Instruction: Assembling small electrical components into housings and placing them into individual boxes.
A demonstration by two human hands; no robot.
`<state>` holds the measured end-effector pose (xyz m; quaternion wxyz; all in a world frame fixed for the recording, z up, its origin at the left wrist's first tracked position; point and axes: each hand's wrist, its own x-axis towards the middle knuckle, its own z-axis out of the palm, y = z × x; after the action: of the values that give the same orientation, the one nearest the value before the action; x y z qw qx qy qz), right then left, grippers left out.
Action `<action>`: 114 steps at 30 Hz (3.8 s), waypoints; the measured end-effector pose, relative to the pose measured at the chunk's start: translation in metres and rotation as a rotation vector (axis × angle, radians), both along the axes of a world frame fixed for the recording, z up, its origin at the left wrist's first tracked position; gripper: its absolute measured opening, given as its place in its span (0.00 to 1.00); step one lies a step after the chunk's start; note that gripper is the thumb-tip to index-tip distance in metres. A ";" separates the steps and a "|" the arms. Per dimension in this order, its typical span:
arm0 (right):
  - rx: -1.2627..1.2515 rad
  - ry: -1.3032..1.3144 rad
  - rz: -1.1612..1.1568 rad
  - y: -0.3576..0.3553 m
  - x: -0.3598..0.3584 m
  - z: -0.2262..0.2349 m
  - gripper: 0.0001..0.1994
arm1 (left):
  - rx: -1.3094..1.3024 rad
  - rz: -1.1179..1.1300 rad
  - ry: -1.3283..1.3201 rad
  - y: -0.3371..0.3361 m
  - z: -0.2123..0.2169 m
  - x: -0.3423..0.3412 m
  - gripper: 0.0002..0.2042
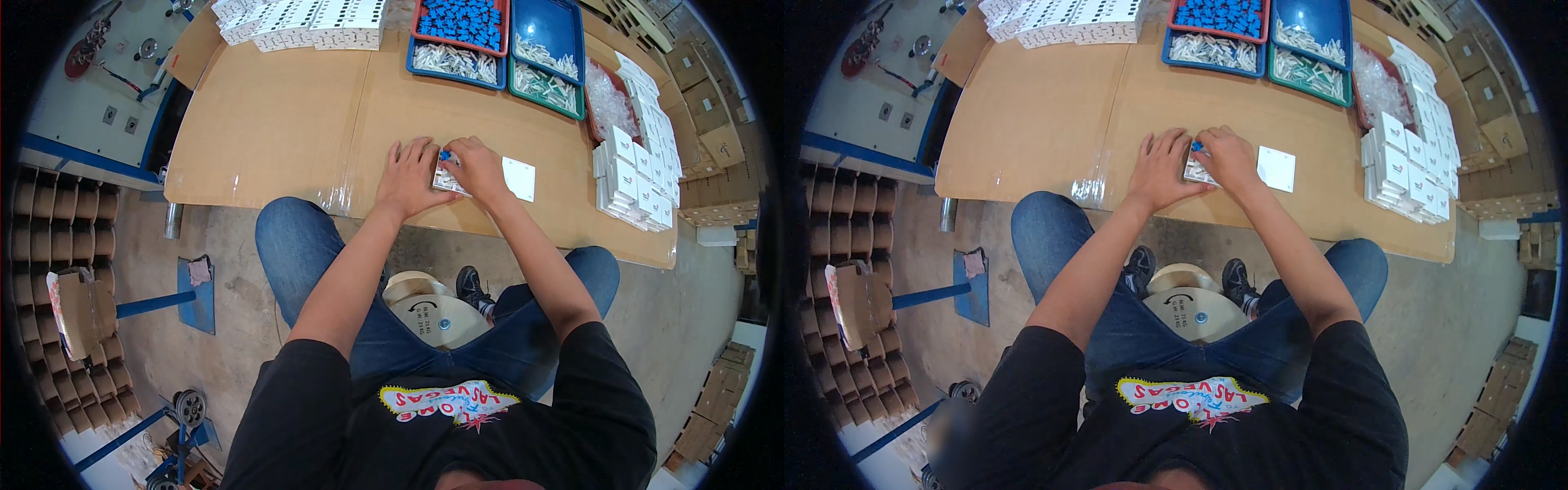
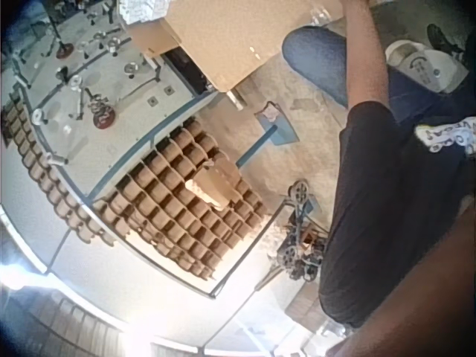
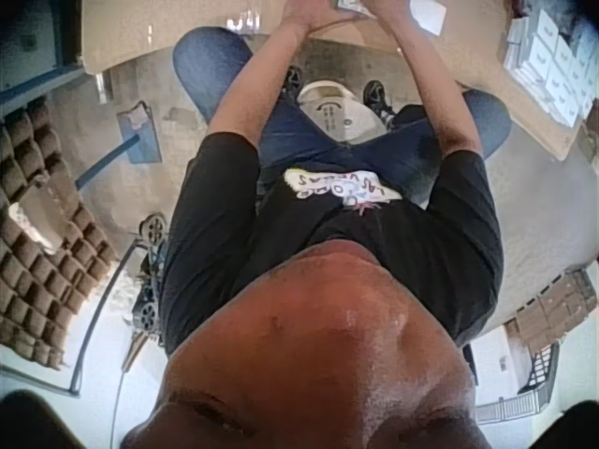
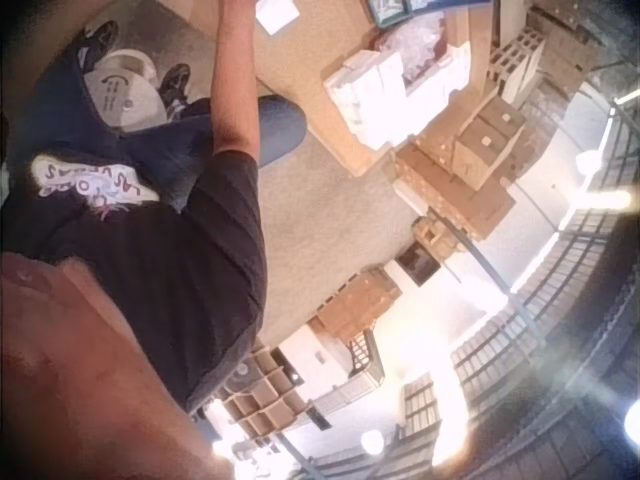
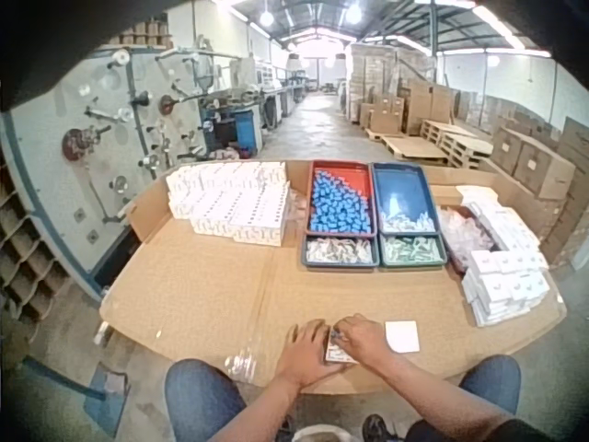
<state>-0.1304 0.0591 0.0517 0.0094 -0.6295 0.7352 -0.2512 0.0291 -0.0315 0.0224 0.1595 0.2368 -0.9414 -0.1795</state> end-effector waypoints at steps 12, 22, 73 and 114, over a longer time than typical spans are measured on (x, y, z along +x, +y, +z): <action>0.065 0.076 -0.025 0.004 0.008 0.002 0.11 | 0.003 0.003 -0.004 -0.001 -0.002 0.002 0.50; 0.092 0.274 -0.043 0.020 0.031 -0.026 0.19 | -0.070 0.008 -0.019 -0.003 -0.012 0.005 0.48; -0.486 -2.175 0.059 0.135 -0.012 0.086 0.32 | 2.231 -0.130 0.645 0.082 0.082 0.006 0.31; -0.333 -0.325 0.127 0.114 0.045 0.059 0.36 | 2.015 0.143 0.549 0.101 0.087 0.008 0.30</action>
<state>-0.0850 0.1735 0.1103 0.0397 -0.6185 0.6315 -0.4659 0.0375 0.0696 0.1094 0.1069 0.2665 -0.2716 -0.9186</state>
